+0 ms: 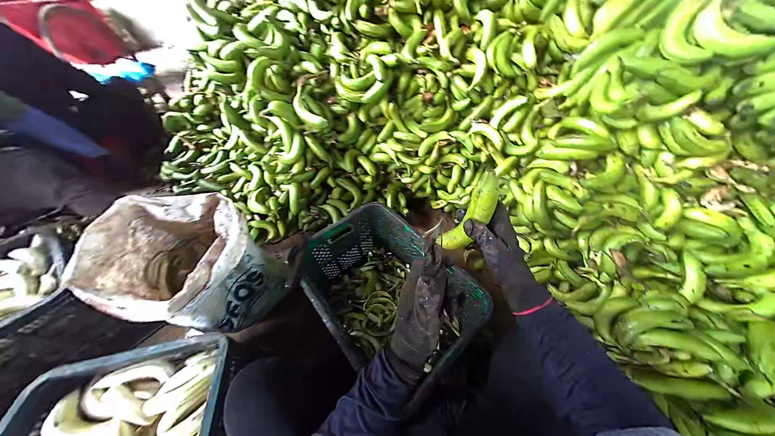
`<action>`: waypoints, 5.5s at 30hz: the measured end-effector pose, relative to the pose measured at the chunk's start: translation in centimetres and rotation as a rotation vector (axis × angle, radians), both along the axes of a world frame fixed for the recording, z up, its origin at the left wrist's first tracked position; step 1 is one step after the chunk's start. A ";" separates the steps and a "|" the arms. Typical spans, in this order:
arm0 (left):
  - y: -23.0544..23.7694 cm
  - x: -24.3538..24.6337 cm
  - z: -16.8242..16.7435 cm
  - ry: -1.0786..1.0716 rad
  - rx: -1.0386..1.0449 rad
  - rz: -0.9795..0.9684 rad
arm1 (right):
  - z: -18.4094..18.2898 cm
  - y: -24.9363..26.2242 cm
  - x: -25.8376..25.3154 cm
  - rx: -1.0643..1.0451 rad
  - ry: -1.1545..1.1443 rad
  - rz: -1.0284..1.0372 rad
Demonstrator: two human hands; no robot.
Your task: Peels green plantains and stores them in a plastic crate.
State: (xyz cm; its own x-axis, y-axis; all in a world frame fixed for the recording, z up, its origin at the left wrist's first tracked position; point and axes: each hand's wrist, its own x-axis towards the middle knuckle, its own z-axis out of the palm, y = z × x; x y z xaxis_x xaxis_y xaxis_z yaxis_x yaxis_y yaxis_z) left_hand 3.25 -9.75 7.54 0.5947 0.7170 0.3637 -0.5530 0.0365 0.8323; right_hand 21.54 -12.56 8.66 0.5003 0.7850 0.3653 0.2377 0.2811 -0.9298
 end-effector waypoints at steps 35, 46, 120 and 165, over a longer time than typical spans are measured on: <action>5.3 -5.6 -4.5 0.749 0.736 0.126 | -6.2 2.6 -4.4 -0.092 0.657 0.057; 11.7 -6.9 -3.9 0.765 0.538 0.518 | -7.7 0.8 -6.7 -0.192 0.730 0.227; 5.8 -1.9 -7.8 0.734 0.828 0.575 | -5.6 5.2 -3.5 0.163 1.012 -0.105; 10.2 -2.8 -10.9 0.893 0.081 0.232 | -6.9 2.6 -6.2 -0.519 0.250 0.165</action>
State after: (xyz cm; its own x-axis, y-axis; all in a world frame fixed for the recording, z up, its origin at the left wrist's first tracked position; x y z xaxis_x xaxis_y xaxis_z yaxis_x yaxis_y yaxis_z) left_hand 0.47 0.44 -3.35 0.5229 0.8457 -0.1063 0.3087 -0.0717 0.9485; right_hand 15.39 -9.97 1.73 0.3781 0.9040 -0.1995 -0.0145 -0.2097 -0.9777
